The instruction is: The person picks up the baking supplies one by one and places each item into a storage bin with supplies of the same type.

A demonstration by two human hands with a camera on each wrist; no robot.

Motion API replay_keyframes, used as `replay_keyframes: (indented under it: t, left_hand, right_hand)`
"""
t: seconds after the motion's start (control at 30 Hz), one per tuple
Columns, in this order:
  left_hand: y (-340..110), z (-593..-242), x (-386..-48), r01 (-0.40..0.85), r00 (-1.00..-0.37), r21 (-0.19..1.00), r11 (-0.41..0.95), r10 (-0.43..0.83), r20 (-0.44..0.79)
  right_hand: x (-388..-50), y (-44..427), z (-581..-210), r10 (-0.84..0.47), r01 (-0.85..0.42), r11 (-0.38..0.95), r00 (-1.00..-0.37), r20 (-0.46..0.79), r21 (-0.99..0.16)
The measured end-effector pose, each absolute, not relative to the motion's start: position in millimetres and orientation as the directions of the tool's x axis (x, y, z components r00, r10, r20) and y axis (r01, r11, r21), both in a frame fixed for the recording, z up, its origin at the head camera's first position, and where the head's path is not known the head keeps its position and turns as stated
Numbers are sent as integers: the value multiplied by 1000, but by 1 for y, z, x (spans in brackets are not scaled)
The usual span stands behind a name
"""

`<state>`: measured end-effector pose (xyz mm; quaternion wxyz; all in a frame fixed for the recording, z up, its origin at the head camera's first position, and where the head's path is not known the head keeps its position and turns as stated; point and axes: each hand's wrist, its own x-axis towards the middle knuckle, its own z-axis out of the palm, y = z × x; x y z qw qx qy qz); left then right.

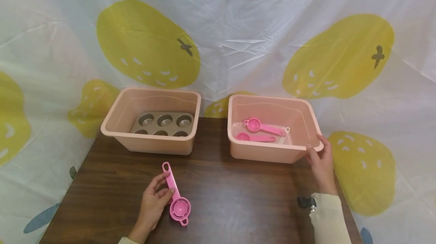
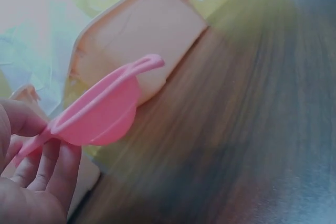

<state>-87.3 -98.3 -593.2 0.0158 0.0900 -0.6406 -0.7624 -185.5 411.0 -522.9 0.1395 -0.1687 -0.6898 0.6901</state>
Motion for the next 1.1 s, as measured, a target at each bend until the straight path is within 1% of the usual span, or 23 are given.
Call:
replay_keyframes:
  t: [0.17, 0.53, 0.73, 0.9, 1.1]
  left_hand:
    - [-97, -584, -91, -68, -989, 986, -152, -121, -87]
    - [-94, -569, -100, -14, -997, 990, -143, -78, -26]
    - [-93, -561, -106, -17, -999, 988, -153, -47, -24]
    - [-92, -553, -111, 8, -1000, 988, -151, -24, 5]
    - [-87, -542, -119, 58, -998, 989, -138, 3, 59]
  right_hand:
    - [-186, 413, -525, 426, 44, -7, -904, -43, -999]
    - [-187, 414, -528, 408, 22, -22, -913, -30, -999]
    - [-187, 415, -528, 401, 26, 9, -916, -20, -1000]
    - [-186, 414, -527, 400, 41, 29, -916, -26, -999]
    - [-186, 414, -527, 409, 38, 22, -912, -25, -999]
